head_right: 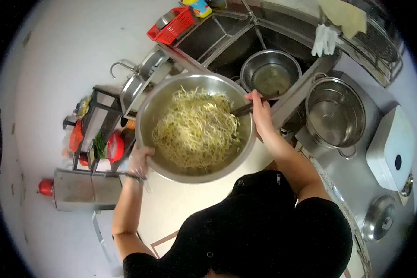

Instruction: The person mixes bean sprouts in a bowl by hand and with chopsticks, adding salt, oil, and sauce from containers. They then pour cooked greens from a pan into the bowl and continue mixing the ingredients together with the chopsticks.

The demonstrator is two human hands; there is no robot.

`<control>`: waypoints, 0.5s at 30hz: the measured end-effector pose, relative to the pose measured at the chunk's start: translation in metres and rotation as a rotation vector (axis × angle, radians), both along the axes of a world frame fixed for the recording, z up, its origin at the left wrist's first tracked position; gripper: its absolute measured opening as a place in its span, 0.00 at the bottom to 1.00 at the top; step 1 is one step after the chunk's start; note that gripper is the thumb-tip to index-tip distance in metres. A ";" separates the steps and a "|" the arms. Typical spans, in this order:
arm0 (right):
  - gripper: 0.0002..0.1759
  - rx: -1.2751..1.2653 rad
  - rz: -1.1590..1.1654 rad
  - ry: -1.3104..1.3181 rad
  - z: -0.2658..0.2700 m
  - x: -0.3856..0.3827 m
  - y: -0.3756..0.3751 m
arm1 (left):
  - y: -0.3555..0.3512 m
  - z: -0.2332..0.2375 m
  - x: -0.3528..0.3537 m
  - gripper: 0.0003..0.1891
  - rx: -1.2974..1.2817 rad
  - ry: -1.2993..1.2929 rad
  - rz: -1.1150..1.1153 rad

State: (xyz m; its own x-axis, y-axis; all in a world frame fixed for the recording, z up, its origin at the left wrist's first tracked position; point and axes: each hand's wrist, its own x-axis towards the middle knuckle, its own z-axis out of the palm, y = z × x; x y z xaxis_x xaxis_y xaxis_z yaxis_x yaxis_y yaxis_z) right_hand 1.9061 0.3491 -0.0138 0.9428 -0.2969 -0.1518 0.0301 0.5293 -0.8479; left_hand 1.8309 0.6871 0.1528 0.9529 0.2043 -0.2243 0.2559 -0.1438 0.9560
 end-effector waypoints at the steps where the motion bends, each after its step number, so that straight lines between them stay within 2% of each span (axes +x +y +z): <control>1: 0.24 -0.010 -0.011 0.012 -0.007 0.030 0.009 | 0.016 -0.009 0.039 0.25 -0.010 0.012 -0.011; 3: 0.27 -0.048 0.080 0.080 -0.013 0.082 0.025 | 0.048 -0.023 0.110 0.25 0.047 0.037 -0.060; 4: 0.27 -0.048 0.055 0.079 -0.024 0.110 0.030 | 0.047 -0.019 0.142 0.25 0.079 0.041 -0.092; 5: 0.29 -0.041 0.059 0.088 -0.040 0.139 0.037 | 0.044 -0.019 0.170 0.24 -0.020 -0.003 -0.102; 6: 0.31 -0.008 0.042 0.080 -0.037 0.090 0.025 | 0.037 0.000 0.136 0.24 0.006 -0.020 -0.155; 8: 0.30 -0.050 -0.093 0.070 -0.050 0.093 0.047 | 0.072 -0.019 0.183 0.21 0.135 0.012 -0.303; 9: 0.31 -0.031 -0.118 0.119 -0.056 0.088 0.053 | 0.047 -0.005 0.171 0.18 0.037 -0.012 -0.321; 12: 0.34 -0.014 -0.191 0.183 -0.068 0.073 0.064 | 0.069 -0.023 0.217 0.15 0.063 -0.014 -0.453; 13: 0.34 0.045 -0.192 0.219 -0.075 0.063 0.074 | 0.096 -0.029 0.255 0.13 0.584 -0.009 -0.705; 14: 0.34 0.104 -0.219 0.264 -0.085 0.070 0.077 | 0.107 -0.051 0.270 0.13 0.531 -0.384 -0.780; 15: 0.34 -0.130 -0.330 0.193 -0.084 0.063 0.094 | 0.113 -0.059 0.292 0.14 0.548 -0.376 -0.881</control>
State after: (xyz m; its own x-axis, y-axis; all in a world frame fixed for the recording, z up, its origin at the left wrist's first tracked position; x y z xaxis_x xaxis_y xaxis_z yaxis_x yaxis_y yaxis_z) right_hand 1.9687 0.4432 -0.0977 0.7512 -0.6076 -0.2579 0.0144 0.4057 -0.9139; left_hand 2.1229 0.8002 0.0938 0.8020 -0.5969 0.0233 -0.4381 -0.5613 0.7022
